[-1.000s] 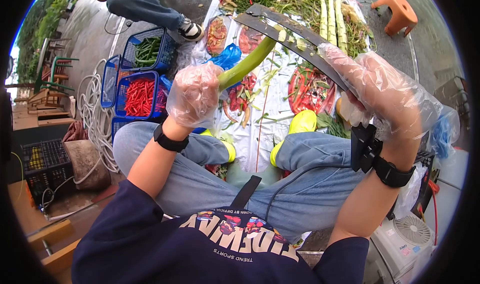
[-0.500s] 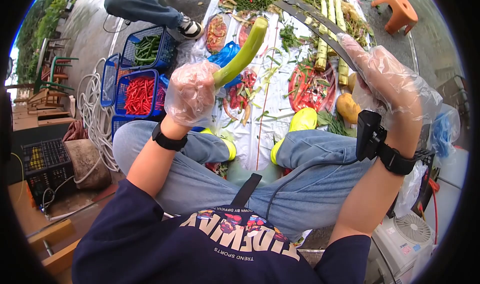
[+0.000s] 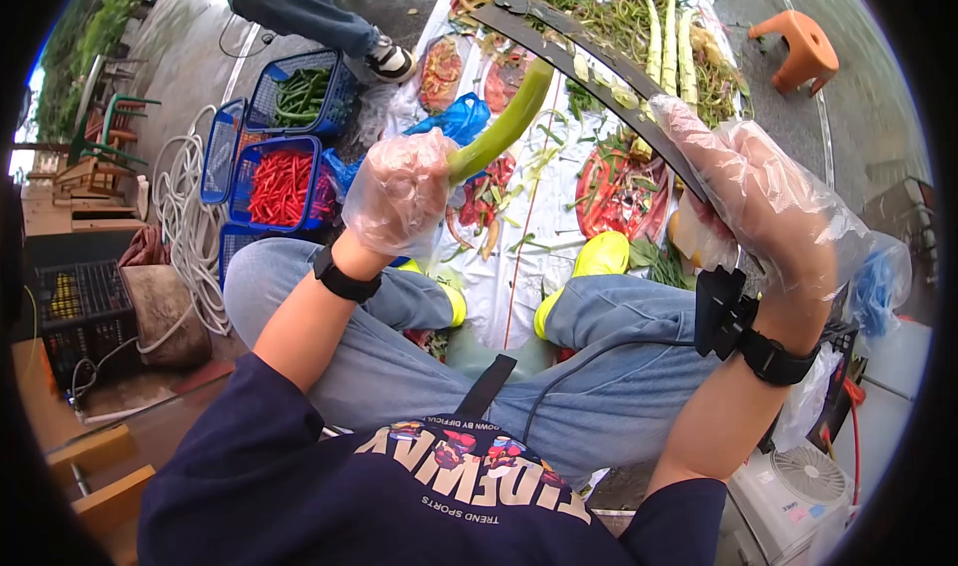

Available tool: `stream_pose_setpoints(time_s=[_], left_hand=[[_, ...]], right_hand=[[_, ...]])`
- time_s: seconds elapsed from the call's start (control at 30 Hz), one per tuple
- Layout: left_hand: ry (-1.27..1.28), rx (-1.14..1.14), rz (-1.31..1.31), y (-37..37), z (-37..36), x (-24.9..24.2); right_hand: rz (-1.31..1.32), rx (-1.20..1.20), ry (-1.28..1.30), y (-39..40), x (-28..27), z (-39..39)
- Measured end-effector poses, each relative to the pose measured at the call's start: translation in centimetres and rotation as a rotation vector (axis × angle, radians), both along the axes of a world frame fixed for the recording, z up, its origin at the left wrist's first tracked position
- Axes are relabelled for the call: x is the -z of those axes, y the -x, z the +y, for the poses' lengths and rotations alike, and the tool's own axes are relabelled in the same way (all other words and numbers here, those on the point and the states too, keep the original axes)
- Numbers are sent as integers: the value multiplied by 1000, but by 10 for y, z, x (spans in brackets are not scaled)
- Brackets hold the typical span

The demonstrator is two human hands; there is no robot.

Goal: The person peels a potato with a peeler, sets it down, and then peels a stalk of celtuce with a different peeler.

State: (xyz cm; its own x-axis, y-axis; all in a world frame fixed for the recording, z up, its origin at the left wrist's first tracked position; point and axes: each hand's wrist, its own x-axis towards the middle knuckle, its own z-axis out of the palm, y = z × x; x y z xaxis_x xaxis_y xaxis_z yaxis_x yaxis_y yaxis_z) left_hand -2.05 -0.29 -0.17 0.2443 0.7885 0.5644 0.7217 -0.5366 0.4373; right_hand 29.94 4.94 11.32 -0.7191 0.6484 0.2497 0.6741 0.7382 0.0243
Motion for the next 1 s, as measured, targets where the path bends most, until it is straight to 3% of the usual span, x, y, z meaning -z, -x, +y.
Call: stream_pose_setpoints(time_s=[0.07,0.13,0.43,0.67,0.83,0.97,1.0], left_hand=[[-21,33,-85,-1,1,1],[-88,-19,136,1,1,4],[-147,14,170,0,-1,-13],[-135,-36,185,0,-2,-9],[-102,4,68,6,-2,-13],[-188,-16,138,8,-1,-14],[-133,-31,110,9,-1,-12]], right_hand=[[-5,-26,28,3,0,-4],[4,-39,33,4,-2,-7],[176,-14,130,2,-7,-15],[181,-177,-76,5,6,0],[252,-55,213,-1,17,-3],[267,-62,192,9,19,7],[351,441,559,20,11,17]])
